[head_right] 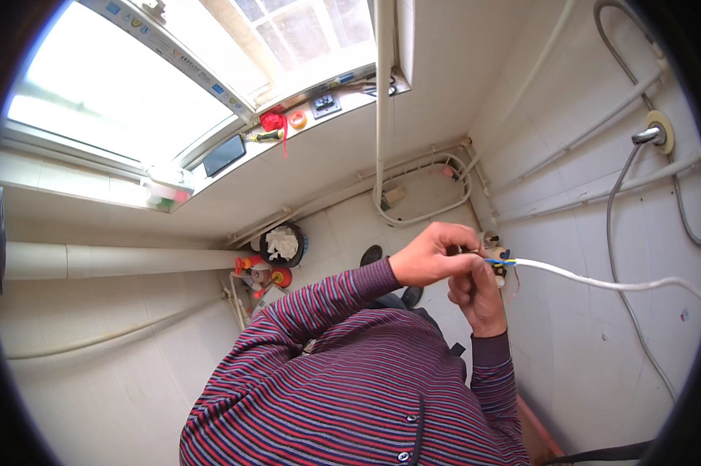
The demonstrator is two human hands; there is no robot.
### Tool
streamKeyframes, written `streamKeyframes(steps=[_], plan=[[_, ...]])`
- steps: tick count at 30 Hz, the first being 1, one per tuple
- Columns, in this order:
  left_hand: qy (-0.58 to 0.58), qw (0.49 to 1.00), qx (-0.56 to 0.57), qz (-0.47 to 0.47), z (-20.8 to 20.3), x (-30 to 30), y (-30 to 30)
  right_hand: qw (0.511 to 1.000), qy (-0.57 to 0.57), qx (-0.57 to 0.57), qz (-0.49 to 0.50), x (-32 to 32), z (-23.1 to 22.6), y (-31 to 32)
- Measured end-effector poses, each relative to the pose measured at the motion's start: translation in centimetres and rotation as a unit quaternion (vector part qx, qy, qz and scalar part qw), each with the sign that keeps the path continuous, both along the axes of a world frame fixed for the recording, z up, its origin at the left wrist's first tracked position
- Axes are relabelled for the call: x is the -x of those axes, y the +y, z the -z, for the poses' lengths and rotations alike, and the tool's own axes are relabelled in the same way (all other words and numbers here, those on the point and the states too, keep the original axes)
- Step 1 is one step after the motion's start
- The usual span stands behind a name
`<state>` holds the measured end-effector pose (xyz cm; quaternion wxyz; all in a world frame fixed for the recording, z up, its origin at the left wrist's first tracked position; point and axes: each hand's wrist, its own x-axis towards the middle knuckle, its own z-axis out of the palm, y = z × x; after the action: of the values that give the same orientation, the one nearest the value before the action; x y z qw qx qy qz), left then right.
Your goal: The person strips the outer insulation from a white electrical cable using scissors, then twists the exposed inner wires together and wraps the joint with yellow electrical tape.
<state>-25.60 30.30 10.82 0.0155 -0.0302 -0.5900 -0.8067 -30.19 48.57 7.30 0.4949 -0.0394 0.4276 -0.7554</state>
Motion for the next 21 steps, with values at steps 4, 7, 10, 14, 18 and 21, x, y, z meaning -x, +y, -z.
streamKeyframes(steps=[4,7,10,14,18,21], plan=[[0.036,0.996,0.063,0.052,-2.1,1.6,-2.9,0.985,0.025,-0.168,-0.041,-1.8,4.2,-0.6],[0.03,0.994,0.043,0.095,-3.4,3.0,-5.1,0.896,0.228,-0.269,-0.27,-3.9,10.0,-3.6],[-0.016,0.986,0.045,0.157,-4.2,4.5,-7.8,0.855,0.426,-0.11,-0.274,-5.8,8.3,-14.3],[0.0,0.986,0.011,0.168,-3.9,5.3,-8.6,0.755,0.611,-0.197,-0.132,-4.5,9.0,-29.9],[-0.004,0.985,-0.005,0.174,-3.5,6.1,-8.2,0.665,0.703,-0.243,-0.065,-1.3,8.7,-41.9],[-0.024,0.984,-0.004,0.178,-4.1,6.2,-8.7,0.624,0.731,-0.261,-0.091,0.1,10.3,-46.8]])
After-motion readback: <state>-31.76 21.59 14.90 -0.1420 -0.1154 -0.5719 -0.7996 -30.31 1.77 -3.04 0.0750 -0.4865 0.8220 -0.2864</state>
